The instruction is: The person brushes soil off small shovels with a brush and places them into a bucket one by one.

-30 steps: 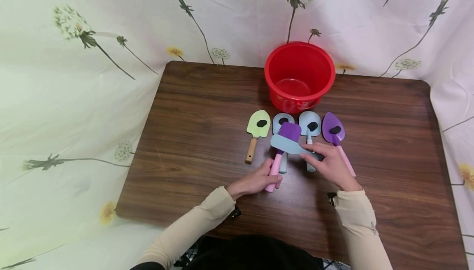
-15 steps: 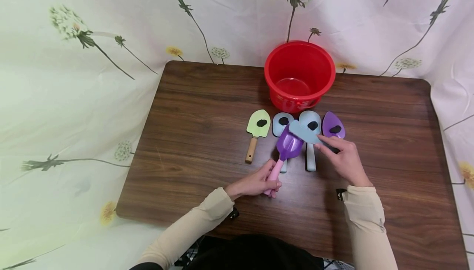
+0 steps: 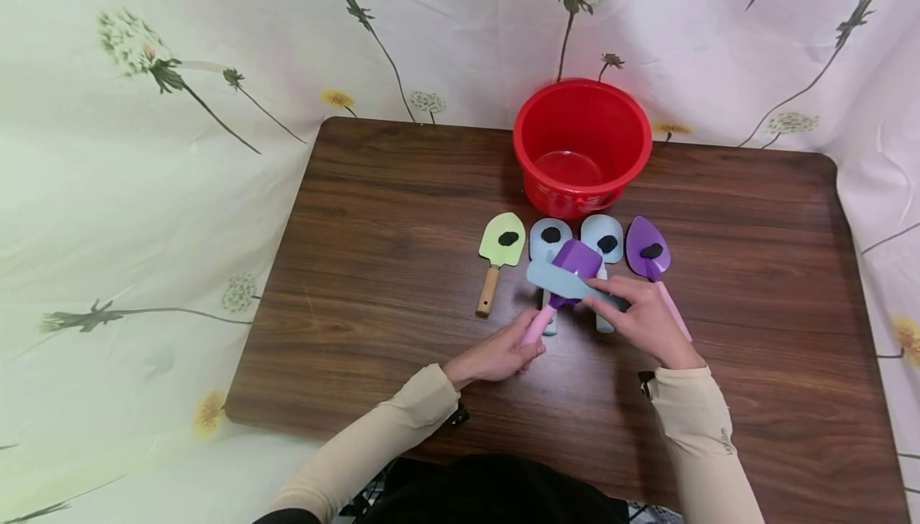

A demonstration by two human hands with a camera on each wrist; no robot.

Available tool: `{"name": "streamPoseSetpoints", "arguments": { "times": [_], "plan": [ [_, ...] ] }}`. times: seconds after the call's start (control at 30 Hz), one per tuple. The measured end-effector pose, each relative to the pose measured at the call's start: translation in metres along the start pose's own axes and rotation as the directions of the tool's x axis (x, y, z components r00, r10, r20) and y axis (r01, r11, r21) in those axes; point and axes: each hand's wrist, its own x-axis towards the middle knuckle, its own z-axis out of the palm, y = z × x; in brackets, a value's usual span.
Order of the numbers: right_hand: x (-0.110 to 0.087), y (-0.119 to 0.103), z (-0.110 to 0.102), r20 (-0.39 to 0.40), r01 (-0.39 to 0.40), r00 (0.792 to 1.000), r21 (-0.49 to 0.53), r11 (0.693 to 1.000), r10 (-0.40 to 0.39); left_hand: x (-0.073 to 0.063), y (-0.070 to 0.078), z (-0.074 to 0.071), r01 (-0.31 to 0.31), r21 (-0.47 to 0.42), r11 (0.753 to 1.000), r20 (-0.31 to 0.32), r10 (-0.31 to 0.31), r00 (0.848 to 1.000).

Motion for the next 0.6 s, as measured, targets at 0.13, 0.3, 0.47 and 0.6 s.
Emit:
{"name": "streamPoseSetpoints", "arguments": {
  "times": [0.13, 0.3, 0.47, 0.6],
  "plan": [
    [0.0019, -0.0029, -0.0019, 0.027, 0.009, 1.000, -0.032, 0.999, -0.008, -0.0004, 0.0007, -0.0009, 0.006, 0.016, 1.000, -0.009, -0.005, 1.000],
    [0.0040, 0.0013, -0.0063, -0.062, -0.015, 0.998, -0.071, 0.997, 0.010, 0.0007, -0.0001, 0.0000, 0.023, -0.001, 1.000, -0.004, -0.023, 1.000],
    [0.0043, 0.0056, -0.0091, -0.170, -0.108, 0.982, -0.159, 0.981, 0.080, 0.0006, -0.0021, 0.0007, 0.015, 0.023, 1.000, 0.028, -0.016, 0.999],
    [0.0035, 0.0068, -0.0093, -0.219, -0.159, 0.968, -0.169, 0.973, 0.120, 0.0008, -0.0034, 0.0012, 0.006, 0.054, 0.999, 0.042, -0.009, 0.999]
  ]
}}
